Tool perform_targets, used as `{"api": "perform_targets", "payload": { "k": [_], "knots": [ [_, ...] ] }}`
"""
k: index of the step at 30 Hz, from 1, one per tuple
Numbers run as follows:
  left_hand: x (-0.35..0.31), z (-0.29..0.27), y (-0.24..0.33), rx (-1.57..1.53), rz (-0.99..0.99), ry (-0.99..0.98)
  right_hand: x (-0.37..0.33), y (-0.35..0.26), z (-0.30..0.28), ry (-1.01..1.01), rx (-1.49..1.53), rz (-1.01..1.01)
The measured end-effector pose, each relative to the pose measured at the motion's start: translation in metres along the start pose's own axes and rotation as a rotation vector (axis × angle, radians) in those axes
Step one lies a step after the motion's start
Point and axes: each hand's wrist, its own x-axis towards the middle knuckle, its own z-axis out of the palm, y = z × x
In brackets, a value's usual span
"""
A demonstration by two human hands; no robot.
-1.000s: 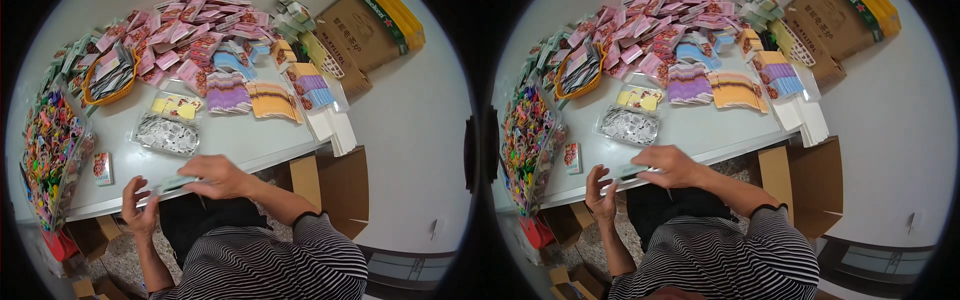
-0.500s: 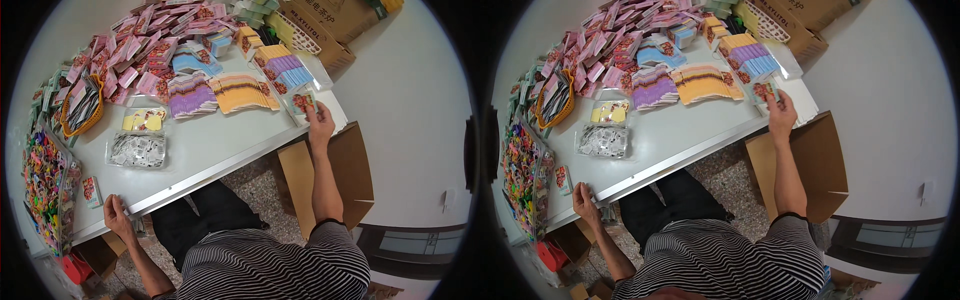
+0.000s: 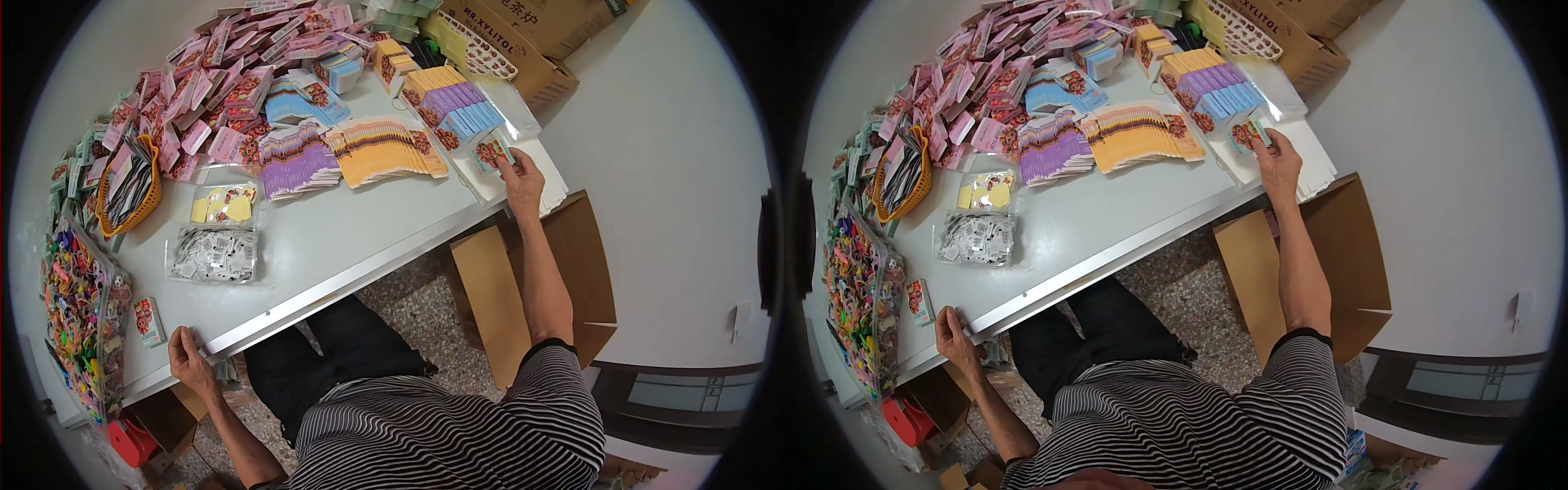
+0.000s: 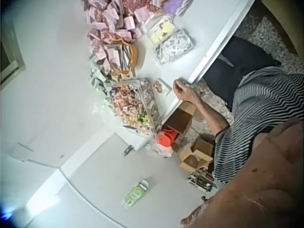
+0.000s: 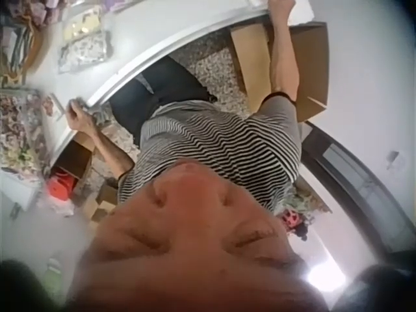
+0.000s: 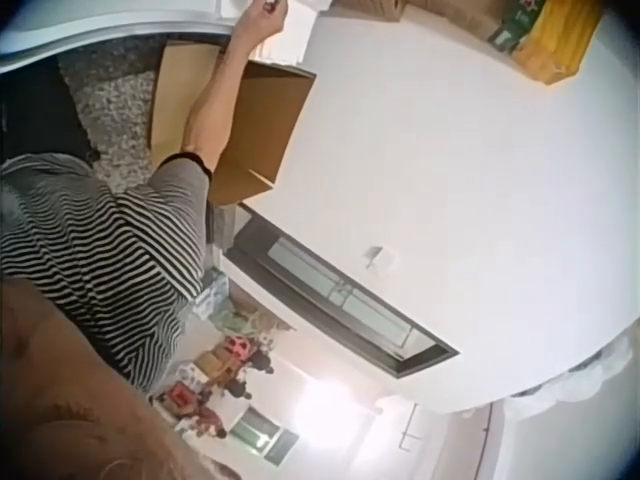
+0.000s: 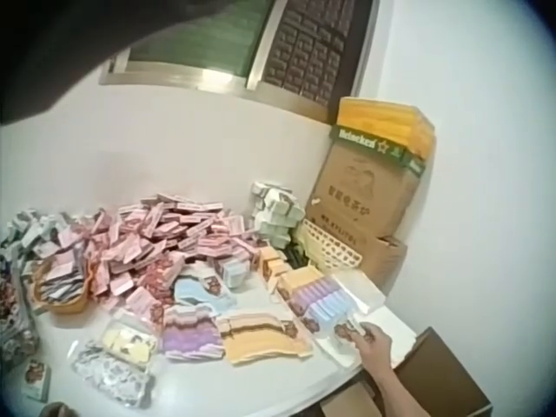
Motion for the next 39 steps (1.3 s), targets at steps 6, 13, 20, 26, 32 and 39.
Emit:
{"api": "perform_targets", "payload": {
  "k": [6,13,20,26,32,39],
  "knots": [
    [-0.003,0.000,-0.004,0.018,0.031,0.042,-0.006,0.008,0.028,-0.072,0.022,-0.085],
    [-0.001,0.000,-0.008,0.016,0.027,0.012,0.009,0.022,0.012,0.011,-0.048,-0.053],
    [-0.001,0.000,-0.006,0.029,0.039,0.040,0.051,0.053,-0.005,0.072,-0.202,-0.118],
    [-0.002,0.002,-0.009,0.034,0.020,0.014,0.066,0.056,0.006,0.096,-0.289,-0.196],
    [-0.004,0.014,-0.004,0.051,0.051,0.026,0.070,0.074,0.001,0.159,-0.374,-0.225],
    [0.008,-0.014,-0.017,0.076,0.061,0.032,0.041,0.053,0.027,0.070,-0.230,-0.186]
  ]
}}
